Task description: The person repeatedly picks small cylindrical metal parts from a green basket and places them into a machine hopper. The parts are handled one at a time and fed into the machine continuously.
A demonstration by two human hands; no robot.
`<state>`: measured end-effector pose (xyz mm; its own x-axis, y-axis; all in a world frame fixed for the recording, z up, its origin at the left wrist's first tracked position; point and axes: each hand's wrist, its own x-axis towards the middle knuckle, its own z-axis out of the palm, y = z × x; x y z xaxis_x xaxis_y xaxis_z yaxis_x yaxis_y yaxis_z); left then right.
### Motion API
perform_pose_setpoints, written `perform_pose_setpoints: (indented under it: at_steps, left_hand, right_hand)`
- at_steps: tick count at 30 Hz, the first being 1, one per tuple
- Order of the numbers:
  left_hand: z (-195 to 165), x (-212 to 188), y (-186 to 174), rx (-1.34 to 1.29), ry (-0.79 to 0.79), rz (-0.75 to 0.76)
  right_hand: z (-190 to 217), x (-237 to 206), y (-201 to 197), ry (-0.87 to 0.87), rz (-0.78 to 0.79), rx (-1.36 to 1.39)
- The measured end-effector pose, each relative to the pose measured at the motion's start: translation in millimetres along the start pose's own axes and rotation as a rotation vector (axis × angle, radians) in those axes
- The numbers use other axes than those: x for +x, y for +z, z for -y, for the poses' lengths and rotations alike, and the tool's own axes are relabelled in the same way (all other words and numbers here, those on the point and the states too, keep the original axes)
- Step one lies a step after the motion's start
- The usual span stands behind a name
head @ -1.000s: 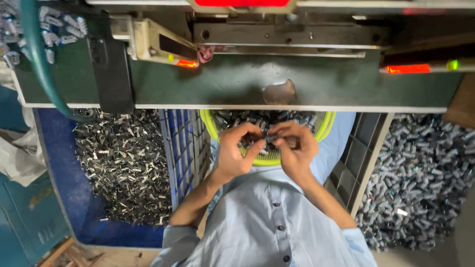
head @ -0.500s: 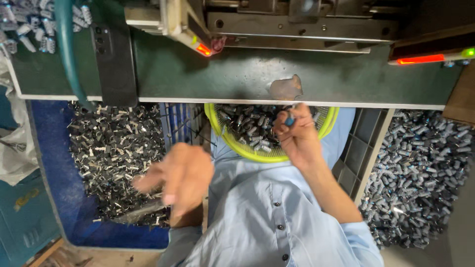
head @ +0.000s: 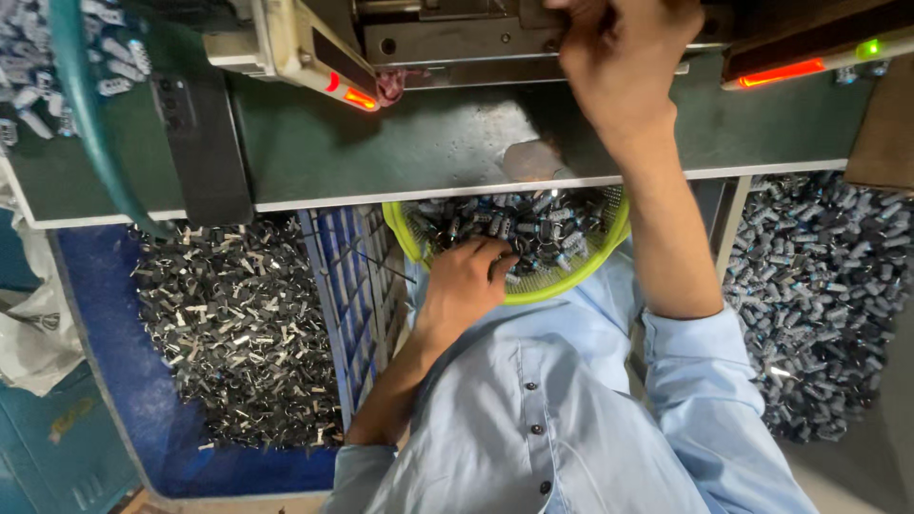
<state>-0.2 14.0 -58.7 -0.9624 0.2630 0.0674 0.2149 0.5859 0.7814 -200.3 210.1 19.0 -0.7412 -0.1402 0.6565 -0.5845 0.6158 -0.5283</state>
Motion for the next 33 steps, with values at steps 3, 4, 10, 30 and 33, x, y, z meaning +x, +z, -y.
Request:
perform_pose_setpoints:
  at_steps: [3, 4, 10, 30, 33]
  left_hand:
    - [0, 5, 20, 0.056, 0.055, 0.039]
    - [-1, 11, 28, 0.140, 0.105, 0.072]
    - [-10, 39, 53, 0.487, 0.269, 0.206]
    - [-25, 33, -5, 0.059, 0.532, 0.129]
    - [-36, 40, -17, -0.159, 0.401, -0.111]
  right_hand:
    - [4, 1, -7, 0.012, 0.102, -0.003]
    - [7, 5, -10, -0.025, 0.100, 0.031]
    - [38, 1, -51, -0.119, 0.187, -0.180]
    - [50, -189, -64, 0.591, 0.330, 0.550]
    - [50, -204, -41, 0.757, 0.351, 0.976]
